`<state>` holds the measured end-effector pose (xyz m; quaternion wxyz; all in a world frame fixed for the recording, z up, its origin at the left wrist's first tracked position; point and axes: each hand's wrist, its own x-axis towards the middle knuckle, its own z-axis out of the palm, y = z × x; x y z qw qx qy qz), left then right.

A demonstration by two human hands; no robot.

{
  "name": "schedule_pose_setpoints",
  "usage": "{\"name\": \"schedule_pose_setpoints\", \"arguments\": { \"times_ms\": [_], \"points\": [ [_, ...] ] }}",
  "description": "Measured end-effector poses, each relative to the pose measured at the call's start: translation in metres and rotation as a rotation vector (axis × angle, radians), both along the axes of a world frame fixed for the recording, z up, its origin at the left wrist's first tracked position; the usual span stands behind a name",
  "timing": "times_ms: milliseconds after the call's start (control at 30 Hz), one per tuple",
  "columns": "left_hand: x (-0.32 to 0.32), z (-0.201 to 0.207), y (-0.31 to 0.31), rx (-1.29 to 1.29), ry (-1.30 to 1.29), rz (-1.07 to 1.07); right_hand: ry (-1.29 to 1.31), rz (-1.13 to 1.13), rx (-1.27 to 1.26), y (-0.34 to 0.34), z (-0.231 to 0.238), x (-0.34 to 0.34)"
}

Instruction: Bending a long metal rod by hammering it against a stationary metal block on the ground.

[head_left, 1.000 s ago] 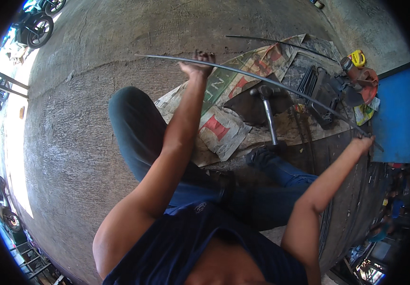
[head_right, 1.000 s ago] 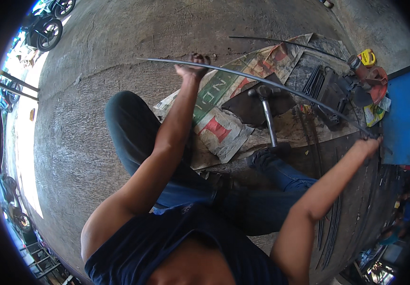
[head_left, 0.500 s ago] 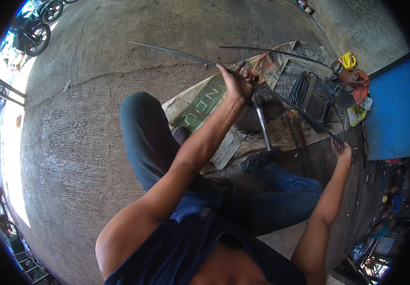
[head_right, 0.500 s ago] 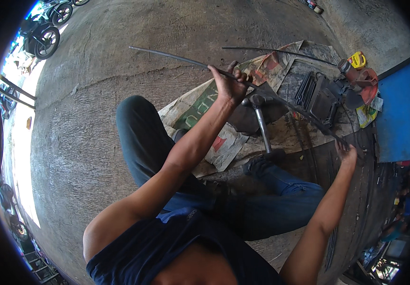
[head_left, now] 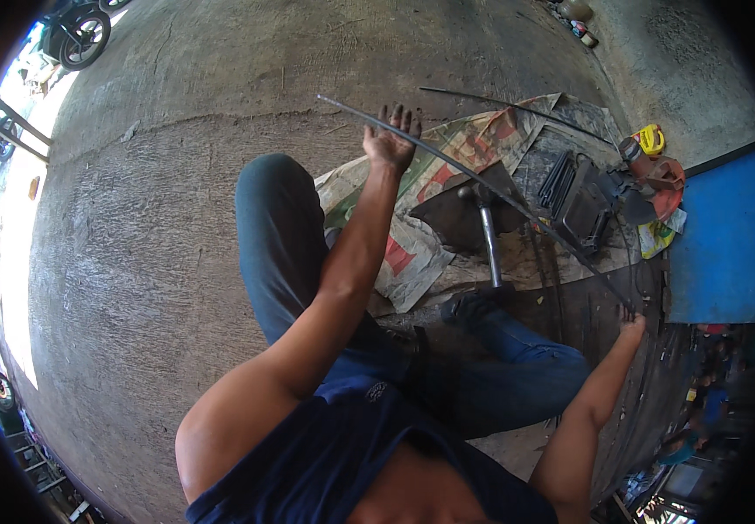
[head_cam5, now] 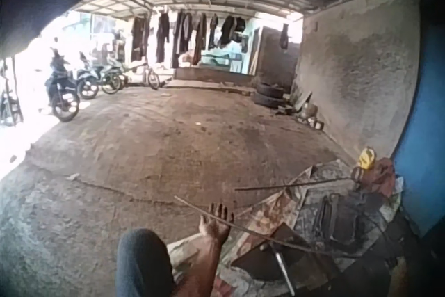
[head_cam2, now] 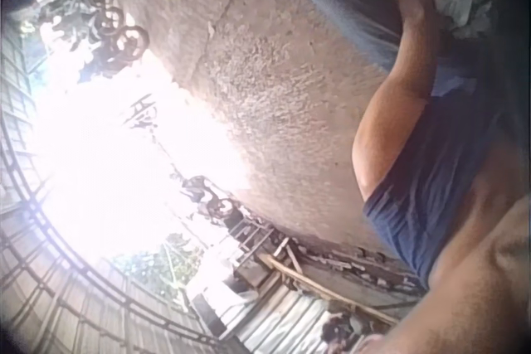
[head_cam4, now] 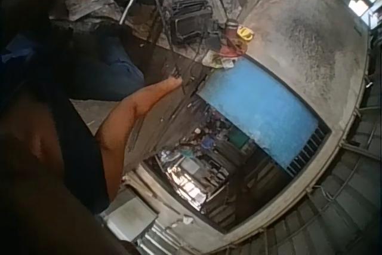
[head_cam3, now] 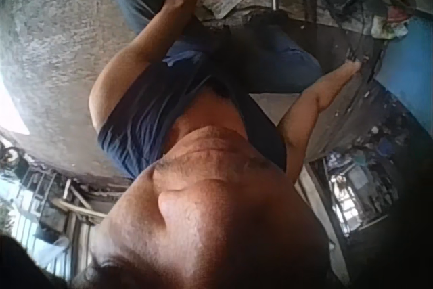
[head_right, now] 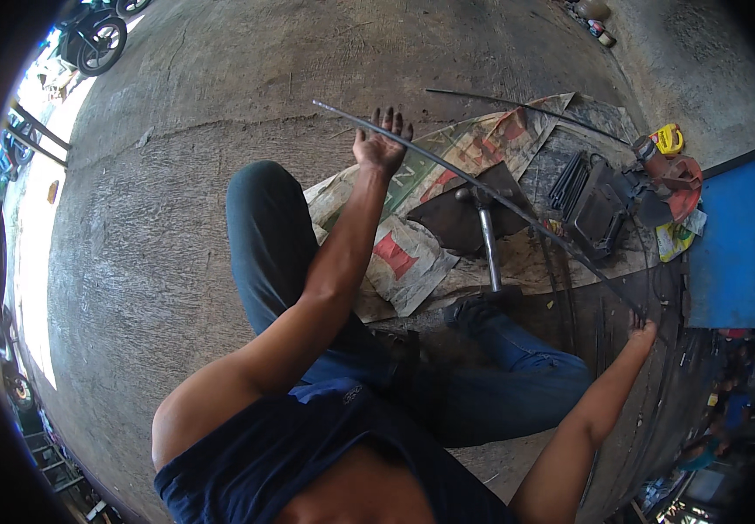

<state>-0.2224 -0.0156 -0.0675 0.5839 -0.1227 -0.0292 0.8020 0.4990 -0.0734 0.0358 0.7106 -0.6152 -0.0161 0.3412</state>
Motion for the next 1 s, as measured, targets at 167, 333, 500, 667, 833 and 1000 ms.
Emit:
{"name": "schedule_pose_setpoints", "arguments": {
  "times_ms": [167, 333, 500, 667, 833, 1000],
  "points": [
    [0.045, 0.068, -0.010, 0.285, 0.165, -0.125, -0.185, 0.074, -0.077, -0.015, -0.004, 0.016],
    [0.072, 0.109, -0.030, 0.320, 0.273, -0.153, -0.366, 0.158, -0.164, -0.048, -0.011, 0.007],
    [0.082, 0.108, -0.030, 0.386, 0.259, -0.205, -0.561, 0.298, -0.262, -0.050, -0.014, -0.009],
    [0.084, 0.104, -0.028, 0.363, 0.249, -0.233, -0.728, 0.405, -0.376, -0.049, -0.021, 0.013],
    [0.067, 0.091, -0.021, 0.202, 0.336, -0.156, -0.815, 0.546, -0.503, -0.069, -0.081, 0.024],
    [0.074, 0.037, 0.036, 0.618, 0.239, -0.249, -1.000, 0.421, -0.032, -0.122, -0.011, 0.196]
  ]
}}
